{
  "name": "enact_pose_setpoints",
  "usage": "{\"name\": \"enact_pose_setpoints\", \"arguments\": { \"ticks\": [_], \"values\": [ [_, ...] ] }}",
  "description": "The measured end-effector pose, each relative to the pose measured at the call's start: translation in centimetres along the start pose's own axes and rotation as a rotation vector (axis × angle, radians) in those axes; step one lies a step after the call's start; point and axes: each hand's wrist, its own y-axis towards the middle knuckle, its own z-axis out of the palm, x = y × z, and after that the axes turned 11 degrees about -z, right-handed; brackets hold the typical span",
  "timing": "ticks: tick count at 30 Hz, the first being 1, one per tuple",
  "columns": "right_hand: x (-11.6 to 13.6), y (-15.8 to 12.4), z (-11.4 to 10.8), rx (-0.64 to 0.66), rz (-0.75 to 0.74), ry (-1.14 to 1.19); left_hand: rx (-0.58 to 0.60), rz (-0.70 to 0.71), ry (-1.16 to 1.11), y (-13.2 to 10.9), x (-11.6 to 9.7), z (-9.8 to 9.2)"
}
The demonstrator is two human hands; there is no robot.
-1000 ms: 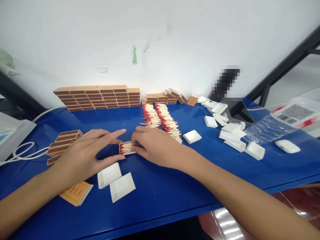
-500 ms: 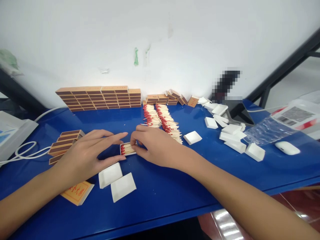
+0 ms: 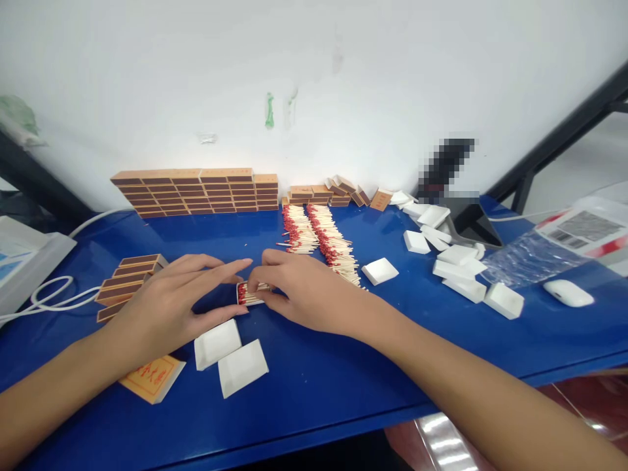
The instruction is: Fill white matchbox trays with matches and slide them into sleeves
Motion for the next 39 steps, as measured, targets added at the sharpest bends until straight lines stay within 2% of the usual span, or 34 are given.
{"name": "enact_pose_setpoints", "arguments": {
  "ticks": [8, 19, 28, 39],
  "values": [
    [-0.05, 0.20, 0.37, -0.033, 0.036, -0.041, -0.008, 0.011, 0.005, 0.03, -0.07, 0.04],
    [0.22, 0.12, 0.05, -0.007, 0.097, -0.067, 0.008, 0.007, -0.001, 0.04, -0.02, 0.09],
    [0.02, 0.25, 0.85, -0.096, 0.134, -0.098, 0.015, 0.002, 0.004, 0.05, -0.04, 0.06],
    [-0.42, 0.07, 0.60, -0.094, 0.159, -0.114, 0.023, -0.018, 0.000, 0.08, 0.09, 0.04]
  ]
}}
